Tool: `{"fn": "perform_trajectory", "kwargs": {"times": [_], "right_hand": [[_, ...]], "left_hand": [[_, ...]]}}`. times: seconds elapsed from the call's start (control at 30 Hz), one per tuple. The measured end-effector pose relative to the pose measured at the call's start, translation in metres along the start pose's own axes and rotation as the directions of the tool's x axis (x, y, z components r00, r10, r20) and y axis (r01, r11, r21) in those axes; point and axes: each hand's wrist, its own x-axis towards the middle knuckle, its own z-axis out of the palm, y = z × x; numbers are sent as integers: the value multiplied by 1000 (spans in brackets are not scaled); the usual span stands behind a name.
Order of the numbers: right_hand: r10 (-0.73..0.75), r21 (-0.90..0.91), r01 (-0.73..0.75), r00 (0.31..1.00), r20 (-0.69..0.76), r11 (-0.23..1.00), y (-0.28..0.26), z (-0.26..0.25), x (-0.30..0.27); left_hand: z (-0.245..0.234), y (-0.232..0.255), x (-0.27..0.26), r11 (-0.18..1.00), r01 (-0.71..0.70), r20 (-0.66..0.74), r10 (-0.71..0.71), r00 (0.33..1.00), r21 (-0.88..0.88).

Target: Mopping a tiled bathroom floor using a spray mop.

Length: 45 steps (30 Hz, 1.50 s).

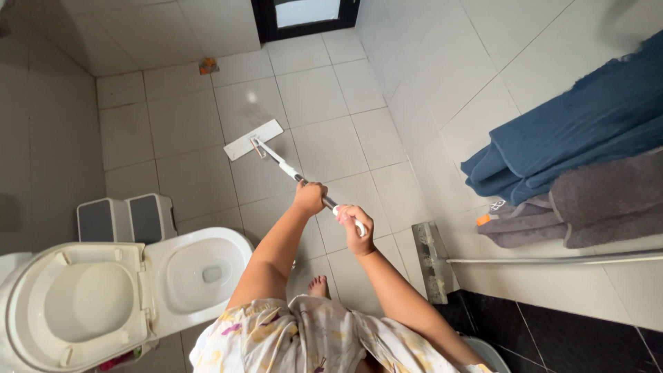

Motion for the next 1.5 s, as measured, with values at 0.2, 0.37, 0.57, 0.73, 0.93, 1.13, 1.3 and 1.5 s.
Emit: {"fn": "perform_trajectory", "kwargs": {"times": [0.2,0.37,0.57,0.73,0.93,1.13,1.3,1.5], "right_hand": [[120,-49,-123,991,-60,991,-57,-48,-56],[171,53,-163,953,-251,985,-167,-133,-136],[-35,291,103,973,-228,951,-253,-192,-166],[-37,129,39,999,-16,991,-235,-141,-137],[163,-75,-156,981,101,985,-126,-129,-192],[121,-117,-115,992,39,986,-125,-193,-210],[271,-201,-294,953,-133,934,-181,-259,-235],[130,-280,-242,922,-364,929,-305,-286,-287]], "left_hand": [[10,78,-42,981,-131,112,116,987,144],[20,213,-112,927,-373,166,362,917,38],[46,320,-175,768,-524,-154,505,849,-369],[20,271,-179,808,-509,-279,437,855,-296],[105,174,-159,971,-157,-253,108,961,-182],[182,208,-108,970,-144,-136,119,983,-194],[205,308,-92,862,-330,-318,213,924,-384],[145,449,-168,898,-414,76,428,901,-151]]}}
